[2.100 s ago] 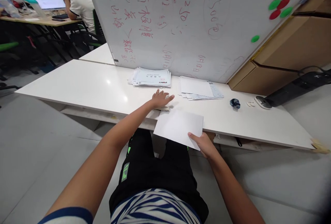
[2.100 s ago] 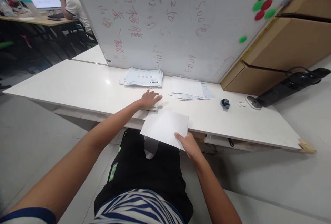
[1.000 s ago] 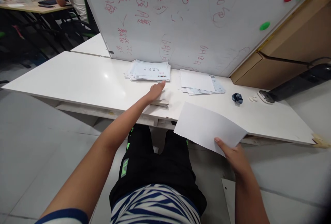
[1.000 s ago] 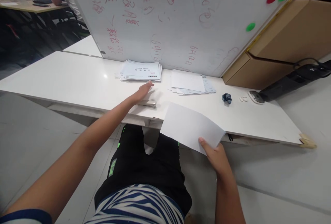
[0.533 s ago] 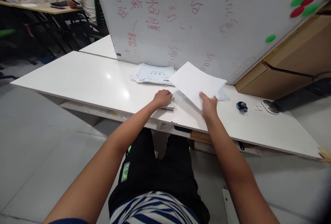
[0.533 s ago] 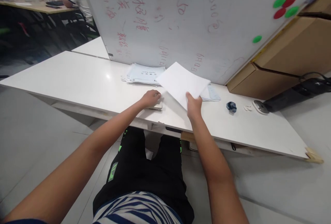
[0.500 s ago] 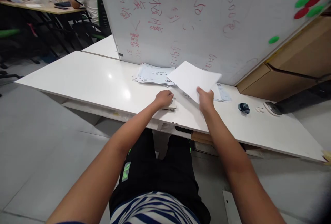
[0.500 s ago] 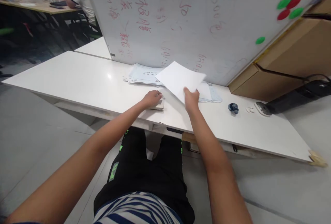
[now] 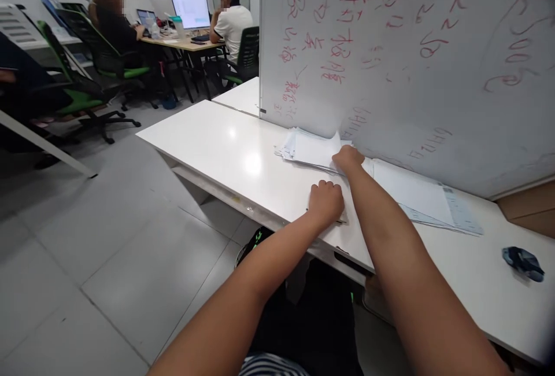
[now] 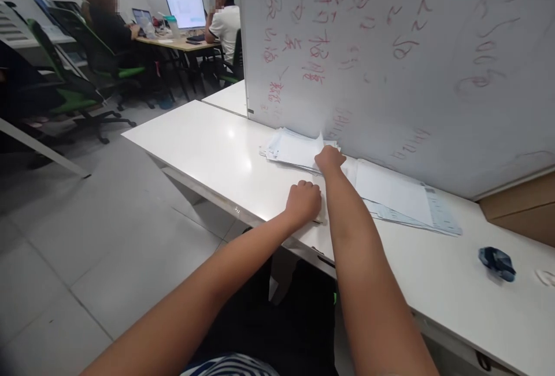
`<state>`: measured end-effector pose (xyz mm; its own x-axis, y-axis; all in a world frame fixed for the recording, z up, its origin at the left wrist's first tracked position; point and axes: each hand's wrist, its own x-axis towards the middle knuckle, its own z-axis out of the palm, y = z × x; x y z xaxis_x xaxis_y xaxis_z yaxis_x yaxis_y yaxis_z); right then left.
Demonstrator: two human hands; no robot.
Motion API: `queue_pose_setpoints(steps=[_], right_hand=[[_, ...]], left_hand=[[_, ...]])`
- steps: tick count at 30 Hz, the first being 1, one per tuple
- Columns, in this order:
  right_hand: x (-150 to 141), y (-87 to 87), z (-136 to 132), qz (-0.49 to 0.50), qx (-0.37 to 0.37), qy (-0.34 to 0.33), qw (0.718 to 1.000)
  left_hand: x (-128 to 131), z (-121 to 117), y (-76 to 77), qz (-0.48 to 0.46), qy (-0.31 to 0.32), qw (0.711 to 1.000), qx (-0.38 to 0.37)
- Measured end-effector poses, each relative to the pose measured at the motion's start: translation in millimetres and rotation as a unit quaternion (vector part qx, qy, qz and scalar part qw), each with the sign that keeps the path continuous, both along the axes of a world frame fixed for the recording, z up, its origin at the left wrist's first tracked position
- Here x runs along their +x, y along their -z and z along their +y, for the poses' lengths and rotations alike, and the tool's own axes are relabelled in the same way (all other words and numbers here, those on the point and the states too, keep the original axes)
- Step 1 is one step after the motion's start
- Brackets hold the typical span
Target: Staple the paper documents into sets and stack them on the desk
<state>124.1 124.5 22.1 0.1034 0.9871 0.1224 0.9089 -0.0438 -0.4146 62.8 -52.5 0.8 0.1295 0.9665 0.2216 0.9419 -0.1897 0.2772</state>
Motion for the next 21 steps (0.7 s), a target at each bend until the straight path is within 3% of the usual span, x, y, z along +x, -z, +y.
queue_pose_setpoints(steps=[3,6,9,13,15,17,19,21], right_hand=[[-3,8.5,4,-0.033,-0.034,0.074,0.996],[-6,4.2,6,-0.039,-0.033,0.103,0.993],[8,-1.9,-13,-0.042,0.061,0.053,0.996],[72,13.2,-67,-0.106,0.175,-0.046,0.978],[111,28.7,-95,-0.133,0.146,-0.010,0.980],[141,43.1,-116,-0.139,0.055,0.039,0.988],[159,53.0,-129,-0.123,-0.012,0.072,0.990],[164,57.5,-135,-0.110,-0.010,0.084,0.990]], left_hand=[[1,-1,-0.4,0.004,0.013,0.999,0.032],[3,-3,0.5,0.007,0.011,0.998,0.058],[3,-4,2.8,0.012,0.003,0.997,0.077],[4,2,3.9,0.020,0.013,0.997,0.074],[6,9,2.6,0.023,0.020,0.998,0.061],[10,19,0.6,0.022,0.014,0.998,0.049],[16,31,-1.3,0.023,0.007,0.998,0.053],[22,43,-2.7,0.022,0.007,0.998,0.062]])
